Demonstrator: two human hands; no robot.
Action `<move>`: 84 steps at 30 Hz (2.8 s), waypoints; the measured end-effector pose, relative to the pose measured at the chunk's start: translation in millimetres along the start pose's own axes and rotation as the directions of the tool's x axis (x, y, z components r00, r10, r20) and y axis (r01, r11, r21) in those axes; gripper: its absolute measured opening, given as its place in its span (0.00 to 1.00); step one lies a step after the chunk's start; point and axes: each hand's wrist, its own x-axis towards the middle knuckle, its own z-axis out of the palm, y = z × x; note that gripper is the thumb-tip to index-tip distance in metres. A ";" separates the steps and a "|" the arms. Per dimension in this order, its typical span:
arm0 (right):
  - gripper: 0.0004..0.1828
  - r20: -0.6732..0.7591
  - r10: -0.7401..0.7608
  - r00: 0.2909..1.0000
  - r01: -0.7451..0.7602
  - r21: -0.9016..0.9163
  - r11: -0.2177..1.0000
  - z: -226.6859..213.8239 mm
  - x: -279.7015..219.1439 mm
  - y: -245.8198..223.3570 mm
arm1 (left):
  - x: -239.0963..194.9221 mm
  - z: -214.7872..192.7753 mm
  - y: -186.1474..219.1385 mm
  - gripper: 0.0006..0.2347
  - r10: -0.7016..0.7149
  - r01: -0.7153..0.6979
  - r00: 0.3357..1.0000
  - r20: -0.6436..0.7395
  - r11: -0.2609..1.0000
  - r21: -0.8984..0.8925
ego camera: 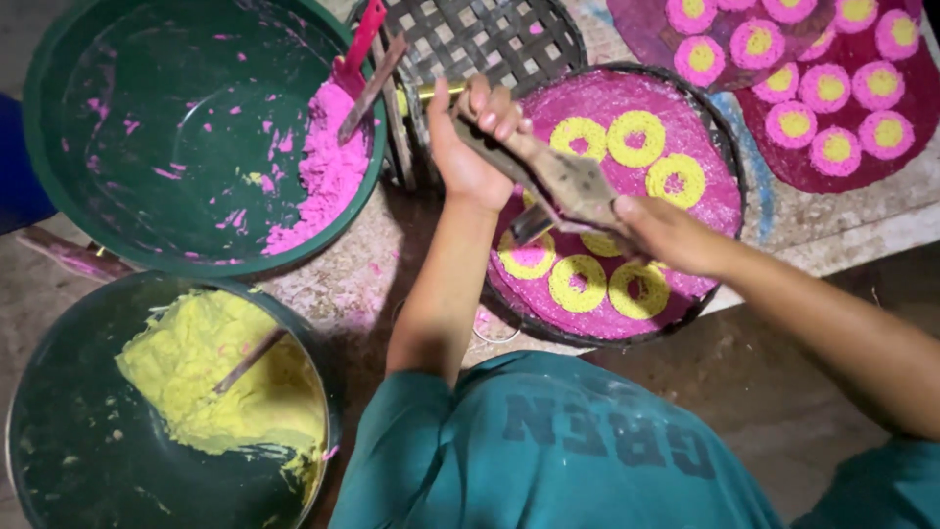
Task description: The person uses a wooden mallet and metal ring molds to press yellow and pink dough into circular shapes on a pink tray. They repeatedly scoop dough from green bowls, place it into molds, and tap the molds to form uniform pieces.
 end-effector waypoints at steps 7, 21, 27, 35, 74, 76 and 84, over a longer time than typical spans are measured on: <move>0.31 -0.234 -0.036 0.971 -0.025 -0.250 0.968 -23.8 3.4 -16.9 | 45.4 -25.5 -34.6 0.17 -0.033 0.033 0.999 0.002 0.987 -0.159; 0.30 -0.287 -0.081 0.954 0.005 -0.257 0.966 -8.4 29.1 -8.0 | 61.1 -47.1 -37.8 0.18 -0.006 0.008 1.000 0.012 0.992 -0.128; 0.32 -0.245 -0.058 0.968 0.035 -0.099 0.994 -44.1 30.7 7.2 | 91.6 -21.5 -39.2 0.16 -0.019 0.018 1.000 0.018 0.999 0.032; 0.28 -0.437 -0.134 0.889 -0.041 -0.370 0.928 -61.5 42.9 1.2 | 138.4 -54.9 -73.9 0.16 -0.060 0.060 0.998 0.007 0.990 -0.131; 0.32 -0.457 -0.568 0.685 0.462 -0.331 0.823 -67.5 -64.2 -49.4 | 13.5 113.0 -4.6 0.28 -0.313 -0.522 0.853 0.418 -0.529 0.669; 0.34 -0.339 -0.580 0.741 0.369 -0.517 0.772 -56.5 -94.6 -89.6 | -11.9 133.7 7.8 0.19 -0.623 -0.568 0.702 0.346 -0.196 0.799; 0.34 0.442 -0.870 0.219 0.860 -0.508 -0.042 -24.7 -101.3 -217.8 | -158.7 201.4 97.8 0.16 -0.886 -0.208 0.461 -0.047 -0.159 0.965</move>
